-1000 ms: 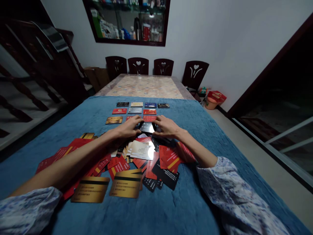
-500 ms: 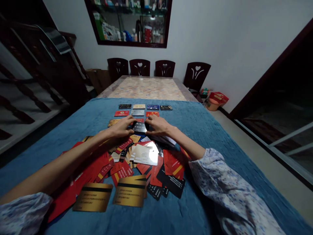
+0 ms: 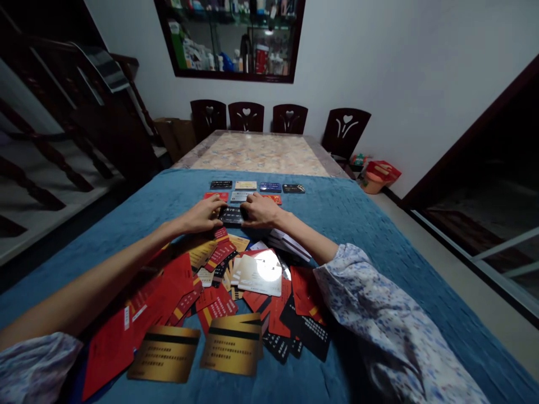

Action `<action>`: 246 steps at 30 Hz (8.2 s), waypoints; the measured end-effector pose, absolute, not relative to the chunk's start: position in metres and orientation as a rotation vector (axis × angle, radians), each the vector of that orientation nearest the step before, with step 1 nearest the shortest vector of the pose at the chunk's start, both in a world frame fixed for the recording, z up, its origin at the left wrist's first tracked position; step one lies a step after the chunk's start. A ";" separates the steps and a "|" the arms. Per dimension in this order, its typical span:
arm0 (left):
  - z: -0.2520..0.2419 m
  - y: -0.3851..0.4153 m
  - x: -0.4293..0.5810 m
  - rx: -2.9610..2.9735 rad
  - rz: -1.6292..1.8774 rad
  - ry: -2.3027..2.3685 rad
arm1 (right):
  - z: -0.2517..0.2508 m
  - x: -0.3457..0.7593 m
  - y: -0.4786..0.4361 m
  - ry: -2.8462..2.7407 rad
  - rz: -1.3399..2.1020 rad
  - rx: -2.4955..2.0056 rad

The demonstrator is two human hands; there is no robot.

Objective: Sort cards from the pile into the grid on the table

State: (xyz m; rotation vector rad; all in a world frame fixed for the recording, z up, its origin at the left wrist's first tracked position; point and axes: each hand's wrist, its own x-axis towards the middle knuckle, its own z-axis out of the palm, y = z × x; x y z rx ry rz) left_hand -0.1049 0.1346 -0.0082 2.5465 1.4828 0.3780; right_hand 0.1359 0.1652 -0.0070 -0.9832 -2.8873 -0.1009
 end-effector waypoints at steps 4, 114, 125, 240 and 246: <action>-0.010 0.142 -0.114 2.532 0.406 1.481 | -0.003 0.125 0.171 -2.906 -0.093 -1.005; -0.017 0.296 -0.152 2.325 0.066 1.966 | 0.002 0.022 0.339 -2.973 -0.004 -1.474; -0.024 0.271 -0.154 2.287 0.313 1.972 | 0.021 0.048 0.305 -2.936 -0.170 -1.213; -0.014 0.085 0.056 2.965 0.307 1.232 | -0.005 0.287 0.094 -2.786 -0.008 -1.088; -0.008 0.081 0.055 2.900 0.399 1.340 | -0.007 0.286 0.096 -2.702 -0.122 -1.098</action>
